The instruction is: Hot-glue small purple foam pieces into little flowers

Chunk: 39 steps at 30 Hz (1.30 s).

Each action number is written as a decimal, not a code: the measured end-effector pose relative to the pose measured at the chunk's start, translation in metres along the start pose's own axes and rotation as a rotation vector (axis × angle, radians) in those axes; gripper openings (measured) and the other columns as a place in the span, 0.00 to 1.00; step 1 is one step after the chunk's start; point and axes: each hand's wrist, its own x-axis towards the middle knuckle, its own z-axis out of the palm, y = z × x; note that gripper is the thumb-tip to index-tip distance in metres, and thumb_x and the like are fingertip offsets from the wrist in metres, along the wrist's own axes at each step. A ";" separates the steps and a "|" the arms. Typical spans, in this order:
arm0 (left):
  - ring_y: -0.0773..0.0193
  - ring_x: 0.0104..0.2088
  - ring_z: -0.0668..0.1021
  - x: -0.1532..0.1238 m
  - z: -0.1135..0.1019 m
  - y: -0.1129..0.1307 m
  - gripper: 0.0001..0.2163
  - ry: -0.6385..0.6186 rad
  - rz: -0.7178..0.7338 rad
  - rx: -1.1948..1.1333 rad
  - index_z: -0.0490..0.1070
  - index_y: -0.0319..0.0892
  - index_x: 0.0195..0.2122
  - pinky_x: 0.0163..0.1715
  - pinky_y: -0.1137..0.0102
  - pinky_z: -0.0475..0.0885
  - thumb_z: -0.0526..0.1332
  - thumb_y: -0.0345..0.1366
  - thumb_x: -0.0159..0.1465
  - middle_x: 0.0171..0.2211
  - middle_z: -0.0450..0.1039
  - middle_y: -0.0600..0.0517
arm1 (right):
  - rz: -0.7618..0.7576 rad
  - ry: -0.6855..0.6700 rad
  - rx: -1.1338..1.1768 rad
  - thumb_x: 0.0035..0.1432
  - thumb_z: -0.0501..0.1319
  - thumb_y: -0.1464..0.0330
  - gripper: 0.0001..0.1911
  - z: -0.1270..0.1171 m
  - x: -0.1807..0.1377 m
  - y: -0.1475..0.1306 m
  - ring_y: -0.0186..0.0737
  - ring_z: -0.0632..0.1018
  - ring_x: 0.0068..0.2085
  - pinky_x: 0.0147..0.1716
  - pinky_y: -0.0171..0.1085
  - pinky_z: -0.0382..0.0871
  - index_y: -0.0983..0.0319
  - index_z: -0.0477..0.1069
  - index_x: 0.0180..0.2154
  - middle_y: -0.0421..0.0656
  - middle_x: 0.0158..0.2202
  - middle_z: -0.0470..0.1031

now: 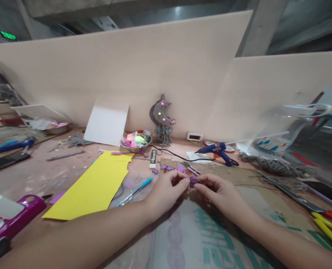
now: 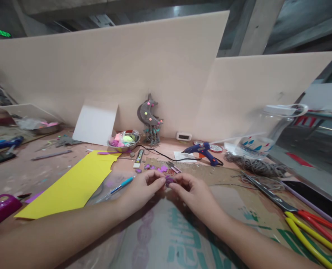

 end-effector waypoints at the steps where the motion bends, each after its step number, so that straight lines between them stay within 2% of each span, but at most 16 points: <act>1: 0.68 0.29 0.71 0.000 0.000 0.001 0.08 0.007 -0.005 0.018 0.69 0.38 0.30 0.30 0.74 0.66 0.57 0.38 0.59 0.26 0.69 0.53 | -0.035 0.019 -0.025 0.55 0.58 0.58 0.15 -0.001 0.000 0.000 0.34 0.70 0.22 0.21 0.33 0.63 0.61 0.69 0.40 0.37 0.23 0.70; 3: 0.68 0.28 0.71 -0.001 0.000 0.002 0.08 0.017 -0.028 0.035 0.68 0.38 0.29 0.30 0.74 0.65 0.56 0.38 0.59 0.26 0.69 0.54 | -0.120 0.083 -0.110 0.57 0.57 0.60 0.14 -0.005 -0.001 0.000 0.36 0.73 0.26 0.26 0.34 0.66 0.61 0.69 0.42 0.39 0.26 0.73; 6: 0.68 0.28 0.72 -0.003 0.000 0.006 0.08 0.018 -0.044 0.045 0.69 0.39 0.30 0.29 0.74 0.66 0.56 0.38 0.59 0.26 0.70 0.54 | -0.199 0.169 -0.261 0.58 0.55 0.62 0.10 -0.011 -0.002 -0.001 0.38 0.74 0.30 0.32 0.37 0.68 0.60 0.71 0.35 0.41 0.28 0.75; 8: 0.67 0.29 0.73 -0.004 0.001 0.009 0.08 0.011 -0.034 0.074 0.70 0.39 0.30 0.30 0.74 0.66 0.56 0.37 0.59 0.26 0.71 0.53 | -0.236 0.202 -0.319 0.58 0.55 0.64 0.09 -0.013 -0.003 -0.004 0.39 0.75 0.30 0.32 0.38 0.68 0.60 0.72 0.32 0.42 0.28 0.76; 12: 0.66 0.30 0.74 -0.008 0.001 0.013 0.07 -0.035 0.027 0.138 0.72 0.39 0.29 0.32 0.73 0.68 0.57 0.35 0.58 0.27 0.73 0.52 | -0.329 0.208 -0.333 0.57 0.56 0.66 0.08 -0.009 -0.007 -0.008 0.40 0.76 0.32 0.33 0.38 0.69 0.58 0.74 0.34 0.43 0.30 0.78; 17: 0.65 0.32 0.75 -0.010 0.001 0.012 0.07 -0.082 0.086 0.169 0.73 0.39 0.29 0.34 0.73 0.68 0.57 0.33 0.59 0.29 0.75 0.52 | -0.257 0.209 -0.297 0.58 0.56 0.64 0.08 -0.003 -0.009 -0.009 0.39 0.76 0.31 0.31 0.36 0.69 0.58 0.73 0.34 0.41 0.30 0.77; 22: 0.65 0.30 0.74 -0.010 0.002 0.011 0.08 -0.079 0.047 0.174 0.75 0.39 0.32 0.31 0.73 0.68 0.56 0.34 0.59 0.27 0.74 0.52 | -0.162 0.199 -0.180 0.58 0.56 0.61 0.10 -0.001 -0.008 -0.005 0.38 0.76 0.29 0.28 0.35 0.68 0.59 0.72 0.35 0.41 0.28 0.76; 31: 0.66 0.30 0.74 -0.009 0.002 0.011 0.09 -0.104 0.038 0.122 0.75 0.39 0.34 0.31 0.74 0.67 0.55 0.33 0.60 0.27 0.74 0.52 | -0.108 0.179 -0.084 0.57 0.57 0.60 0.11 0.002 -0.009 -0.004 0.33 0.70 0.21 0.20 0.32 0.63 0.60 0.71 0.35 0.38 0.22 0.72; 39: 0.67 0.30 0.73 -0.010 0.001 0.017 0.07 -0.078 0.038 0.146 0.74 0.39 0.31 0.31 0.74 0.67 0.57 0.33 0.59 0.28 0.74 0.52 | -0.077 0.154 -0.029 0.56 0.57 0.60 0.11 0.002 -0.008 -0.009 0.33 0.68 0.19 0.19 0.32 0.63 0.60 0.70 0.34 0.36 0.19 0.69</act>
